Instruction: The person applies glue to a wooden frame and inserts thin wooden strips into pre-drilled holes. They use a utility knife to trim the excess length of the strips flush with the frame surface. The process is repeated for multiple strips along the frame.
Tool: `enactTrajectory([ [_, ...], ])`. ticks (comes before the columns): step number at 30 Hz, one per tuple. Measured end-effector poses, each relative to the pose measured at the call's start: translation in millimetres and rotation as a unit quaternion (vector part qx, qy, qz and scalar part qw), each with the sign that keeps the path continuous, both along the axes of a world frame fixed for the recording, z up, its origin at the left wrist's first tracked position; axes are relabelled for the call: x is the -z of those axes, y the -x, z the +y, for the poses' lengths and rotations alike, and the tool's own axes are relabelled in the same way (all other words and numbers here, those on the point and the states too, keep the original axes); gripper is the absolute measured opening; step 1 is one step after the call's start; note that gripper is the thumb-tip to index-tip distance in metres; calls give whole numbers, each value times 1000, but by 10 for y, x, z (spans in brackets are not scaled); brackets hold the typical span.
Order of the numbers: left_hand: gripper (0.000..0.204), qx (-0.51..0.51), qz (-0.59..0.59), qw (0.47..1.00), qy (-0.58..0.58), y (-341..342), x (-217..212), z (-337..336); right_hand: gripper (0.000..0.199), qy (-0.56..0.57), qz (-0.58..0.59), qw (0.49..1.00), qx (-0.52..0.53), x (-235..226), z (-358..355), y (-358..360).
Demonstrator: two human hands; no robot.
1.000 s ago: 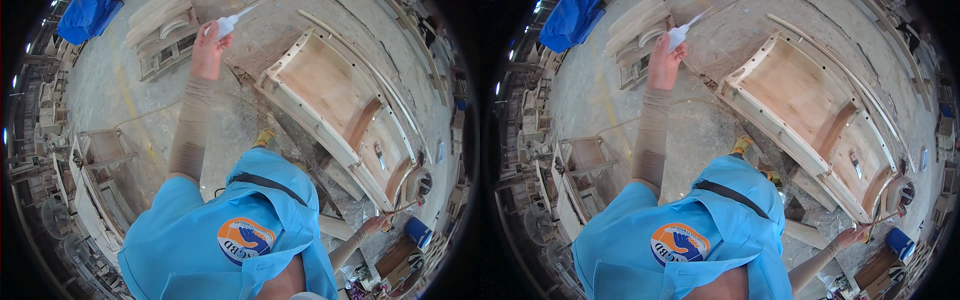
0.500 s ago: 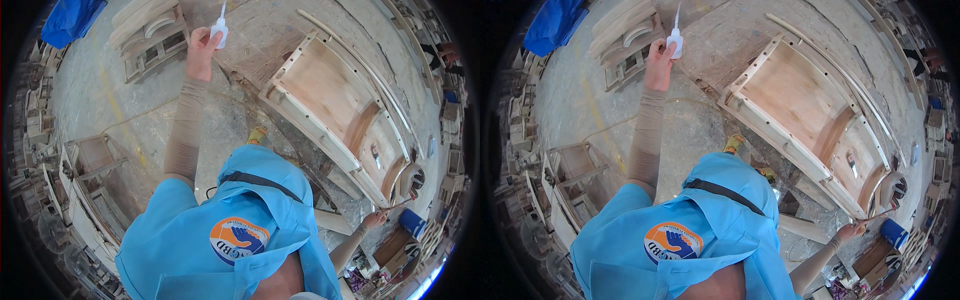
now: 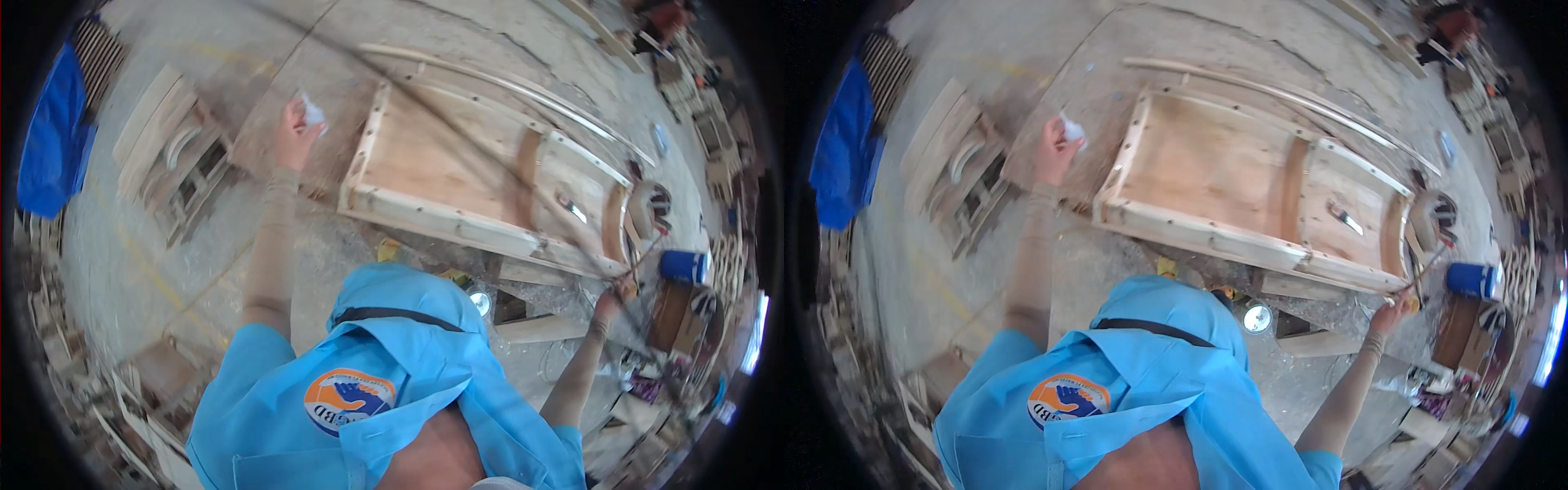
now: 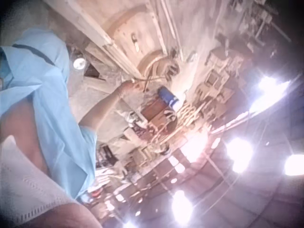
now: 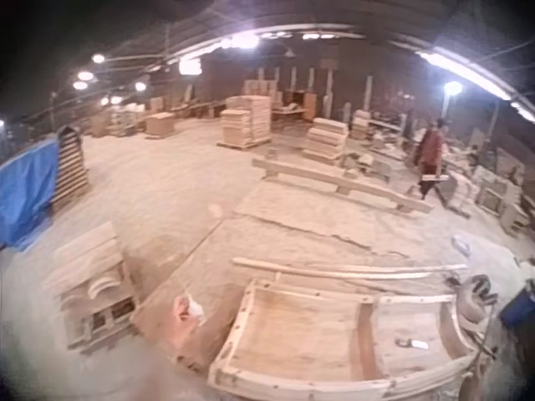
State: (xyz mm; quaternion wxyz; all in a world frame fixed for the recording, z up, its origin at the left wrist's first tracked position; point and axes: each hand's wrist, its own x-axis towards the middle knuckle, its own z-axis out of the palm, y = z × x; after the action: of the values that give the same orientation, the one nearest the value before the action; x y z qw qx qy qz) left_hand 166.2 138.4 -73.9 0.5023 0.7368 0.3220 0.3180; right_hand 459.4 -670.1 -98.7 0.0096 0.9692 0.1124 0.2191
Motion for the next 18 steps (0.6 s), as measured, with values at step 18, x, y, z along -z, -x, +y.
enactTrajectory([
  [18, 83, -39, 118, 985, -123, 287, 298, 74, 81, -92, 110, 973, 182, -549, 1128, 310],
])
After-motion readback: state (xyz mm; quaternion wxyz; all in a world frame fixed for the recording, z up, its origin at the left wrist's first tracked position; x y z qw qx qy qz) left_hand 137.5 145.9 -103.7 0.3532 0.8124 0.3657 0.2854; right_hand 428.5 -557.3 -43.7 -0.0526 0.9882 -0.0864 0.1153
